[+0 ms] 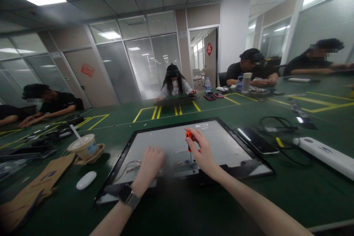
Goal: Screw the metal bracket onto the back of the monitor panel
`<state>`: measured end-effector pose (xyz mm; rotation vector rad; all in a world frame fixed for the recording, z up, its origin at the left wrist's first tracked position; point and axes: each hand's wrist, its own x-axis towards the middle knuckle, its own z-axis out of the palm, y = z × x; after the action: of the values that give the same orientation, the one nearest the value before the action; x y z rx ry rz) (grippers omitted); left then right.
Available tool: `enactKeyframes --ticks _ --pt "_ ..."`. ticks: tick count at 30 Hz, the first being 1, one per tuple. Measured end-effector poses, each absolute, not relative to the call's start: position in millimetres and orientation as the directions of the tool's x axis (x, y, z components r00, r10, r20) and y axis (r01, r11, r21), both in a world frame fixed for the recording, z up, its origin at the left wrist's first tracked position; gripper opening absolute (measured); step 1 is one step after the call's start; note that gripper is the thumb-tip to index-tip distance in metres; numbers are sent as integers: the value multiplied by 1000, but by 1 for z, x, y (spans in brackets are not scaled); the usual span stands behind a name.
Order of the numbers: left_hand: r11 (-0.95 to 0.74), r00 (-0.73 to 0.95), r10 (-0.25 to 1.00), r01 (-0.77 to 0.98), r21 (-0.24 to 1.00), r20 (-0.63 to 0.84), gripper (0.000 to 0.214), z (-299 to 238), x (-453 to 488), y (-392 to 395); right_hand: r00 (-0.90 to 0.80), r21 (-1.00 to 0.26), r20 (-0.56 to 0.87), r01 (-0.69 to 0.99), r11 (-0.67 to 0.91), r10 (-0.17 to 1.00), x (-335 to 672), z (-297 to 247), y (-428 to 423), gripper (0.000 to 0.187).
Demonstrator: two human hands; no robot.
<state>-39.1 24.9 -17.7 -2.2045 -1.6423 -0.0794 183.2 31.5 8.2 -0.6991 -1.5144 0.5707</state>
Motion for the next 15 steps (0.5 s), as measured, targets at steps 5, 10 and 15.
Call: enactKeyframes --ticks 5,10,15 --pt "-215 279 928 942 -257 248 23 -23 -43 28 -24 -722 688 86 687 726 184 8 31 29" --pt "-190 213 946 975 -115 246 24 -20 -51 29 -38 -714 693 97 693 720 184 6 31 30" --pt "-174 153 961 982 73 230 29 -21 -63 34 -41 -730 679 67 680 733 183 4 31 31"
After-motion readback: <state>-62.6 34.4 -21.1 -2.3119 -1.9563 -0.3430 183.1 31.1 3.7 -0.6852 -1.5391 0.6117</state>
